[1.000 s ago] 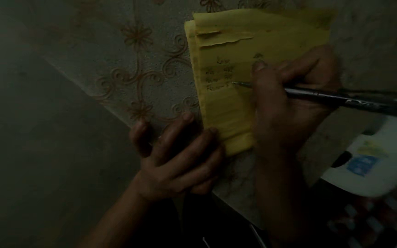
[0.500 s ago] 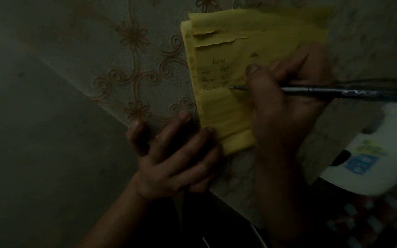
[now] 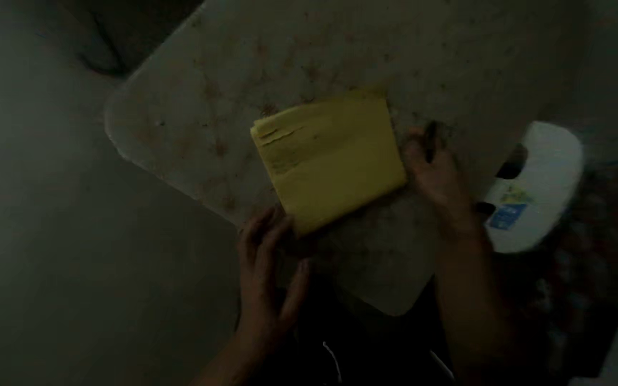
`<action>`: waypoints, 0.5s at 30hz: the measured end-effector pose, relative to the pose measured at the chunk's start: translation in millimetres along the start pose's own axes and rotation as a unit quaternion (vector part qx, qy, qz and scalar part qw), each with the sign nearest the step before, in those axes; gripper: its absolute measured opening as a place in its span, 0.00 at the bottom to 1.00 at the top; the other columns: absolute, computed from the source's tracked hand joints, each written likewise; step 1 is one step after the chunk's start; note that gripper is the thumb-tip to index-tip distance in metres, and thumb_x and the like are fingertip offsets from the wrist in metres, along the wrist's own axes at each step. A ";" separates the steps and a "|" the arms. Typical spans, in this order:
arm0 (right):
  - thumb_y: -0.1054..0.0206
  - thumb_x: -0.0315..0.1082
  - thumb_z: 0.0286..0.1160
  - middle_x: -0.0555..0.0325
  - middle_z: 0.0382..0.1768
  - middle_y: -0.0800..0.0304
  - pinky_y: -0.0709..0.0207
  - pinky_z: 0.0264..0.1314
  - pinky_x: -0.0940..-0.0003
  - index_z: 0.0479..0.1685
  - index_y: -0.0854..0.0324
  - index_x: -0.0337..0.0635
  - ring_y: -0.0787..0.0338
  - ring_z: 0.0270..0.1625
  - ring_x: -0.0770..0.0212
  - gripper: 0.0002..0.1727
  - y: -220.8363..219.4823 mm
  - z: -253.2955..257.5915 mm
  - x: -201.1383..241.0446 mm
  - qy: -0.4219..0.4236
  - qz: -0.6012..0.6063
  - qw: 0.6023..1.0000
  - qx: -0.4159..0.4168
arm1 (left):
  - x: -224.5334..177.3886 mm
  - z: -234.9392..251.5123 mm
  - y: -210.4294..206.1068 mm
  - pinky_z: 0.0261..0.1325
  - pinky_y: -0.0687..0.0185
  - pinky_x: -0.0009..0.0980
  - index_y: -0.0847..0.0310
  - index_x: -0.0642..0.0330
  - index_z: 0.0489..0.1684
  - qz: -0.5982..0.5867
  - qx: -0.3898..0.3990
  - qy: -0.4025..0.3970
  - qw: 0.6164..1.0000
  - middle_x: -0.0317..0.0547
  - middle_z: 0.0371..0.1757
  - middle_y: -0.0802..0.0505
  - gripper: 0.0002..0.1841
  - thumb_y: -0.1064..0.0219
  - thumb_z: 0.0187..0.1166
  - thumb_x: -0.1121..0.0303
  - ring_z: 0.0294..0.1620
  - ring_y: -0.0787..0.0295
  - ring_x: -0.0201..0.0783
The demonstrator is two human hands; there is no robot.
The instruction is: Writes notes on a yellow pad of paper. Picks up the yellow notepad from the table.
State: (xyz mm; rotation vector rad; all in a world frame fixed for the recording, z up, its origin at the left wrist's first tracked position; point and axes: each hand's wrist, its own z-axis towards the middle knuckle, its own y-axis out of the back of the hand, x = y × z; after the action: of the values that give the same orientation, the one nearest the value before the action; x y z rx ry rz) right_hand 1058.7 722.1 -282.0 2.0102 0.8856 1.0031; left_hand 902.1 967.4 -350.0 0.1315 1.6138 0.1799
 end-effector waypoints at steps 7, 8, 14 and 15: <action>0.46 0.46 0.93 0.35 0.66 0.17 0.22 0.62 0.37 0.84 0.34 0.42 0.13 0.61 0.37 0.27 -5.1 -29.5 0.4 -0.089 0.038 0.994 0.045 | -42.8 42.2 26.7 0.70 0.17 0.37 0.47 0.59 0.91 -0.180 0.071 0.282 0.940 0.51 0.81 0.23 0.35 0.41 0.86 0.58 0.73 0.18 0.38; 0.47 0.48 0.93 0.35 0.61 0.15 0.21 0.60 0.37 0.83 0.33 0.43 0.13 0.57 0.38 0.27 -3.4 -36.1 -2.6 -0.105 0.043 0.992 0.048 | -45.8 45.9 31.0 0.68 0.16 0.38 0.47 0.57 0.91 -0.183 0.073 0.305 0.932 0.49 0.80 0.23 0.34 0.41 0.85 0.59 0.72 0.18 0.39; 0.46 0.48 0.92 0.40 0.51 0.14 0.21 0.58 0.52 0.70 0.24 0.34 0.14 0.51 0.51 0.25 -3.5 -109.3 -68.5 -0.166 0.112 0.970 0.141 | -59.5 8.4 43.9 0.58 0.10 0.44 0.46 0.53 0.90 -0.178 0.106 0.424 0.881 0.50 0.77 0.20 0.29 0.45 0.89 0.63 0.65 0.12 0.45; 0.46 0.47 0.92 0.42 0.54 0.16 0.23 0.59 0.55 0.71 0.25 0.33 0.16 0.52 0.54 0.25 -4.5 -128.0 -81.1 -0.181 0.141 0.959 0.164 | -64.1 -3.3 43.0 0.56 0.10 0.45 0.43 0.54 0.88 -0.178 0.110 0.459 0.863 0.51 0.74 0.18 0.27 0.46 0.91 0.62 0.62 0.11 0.46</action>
State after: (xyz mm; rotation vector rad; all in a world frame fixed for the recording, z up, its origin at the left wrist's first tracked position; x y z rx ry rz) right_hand 911.4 695.5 -257.9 2.5540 0.6032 0.6228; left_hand 901.0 997.0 -278.7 -0.1064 2.5788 -0.2832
